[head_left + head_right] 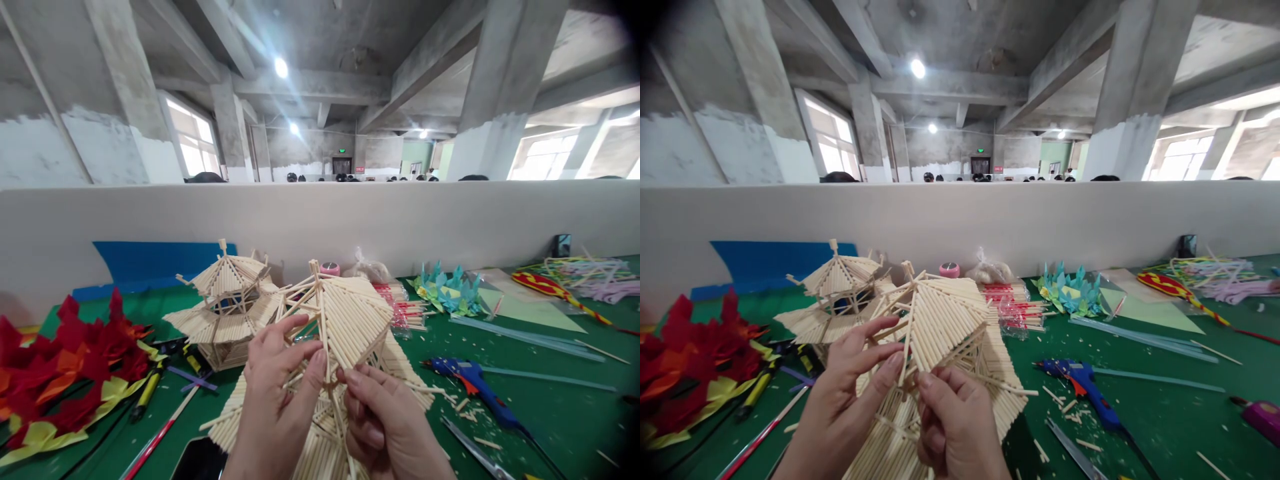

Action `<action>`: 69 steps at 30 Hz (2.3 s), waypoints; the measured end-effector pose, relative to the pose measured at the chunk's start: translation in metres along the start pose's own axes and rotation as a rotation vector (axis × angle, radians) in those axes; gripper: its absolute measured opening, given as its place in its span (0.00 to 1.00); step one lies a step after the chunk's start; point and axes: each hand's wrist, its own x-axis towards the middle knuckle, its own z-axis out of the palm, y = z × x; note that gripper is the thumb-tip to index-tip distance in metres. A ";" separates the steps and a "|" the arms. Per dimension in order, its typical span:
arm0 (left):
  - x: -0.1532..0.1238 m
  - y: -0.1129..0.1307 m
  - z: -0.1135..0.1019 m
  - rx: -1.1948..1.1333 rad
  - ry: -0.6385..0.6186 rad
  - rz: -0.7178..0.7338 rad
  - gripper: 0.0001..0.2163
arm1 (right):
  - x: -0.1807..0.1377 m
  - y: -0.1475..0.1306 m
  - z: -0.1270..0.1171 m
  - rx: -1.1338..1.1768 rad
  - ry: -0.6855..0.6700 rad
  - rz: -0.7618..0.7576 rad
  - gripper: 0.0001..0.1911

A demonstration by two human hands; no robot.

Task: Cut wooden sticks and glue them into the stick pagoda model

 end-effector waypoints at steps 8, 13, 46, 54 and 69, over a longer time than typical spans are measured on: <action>-0.002 -0.002 0.001 0.003 0.000 0.012 0.06 | -0.001 0.001 0.002 0.011 0.009 -0.017 0.18; -0.002 -0.003 0.002 -0.002 -0.009 0.020 0.06 | 0.000 0.003 0.003 0.044 0.010 -0.019 0.18; -0.001 0.003 0.004 -0.095 0.012 -0.030 0.07 | 0.005 0.014 0.001 -0.109 0.055 -0.121 0.19; -0.004 0.001 0.003 -0.075 -0.004 -0.004 0.07 | 0.004 0.014 0.002 -0.076 0.031 -0.150 0.20; -0.007 0.005 -0.004 0.294 0.296 0.529 0.11 | 0.002 0.012 -0.002 -0.328 0.146 -0.365 0.18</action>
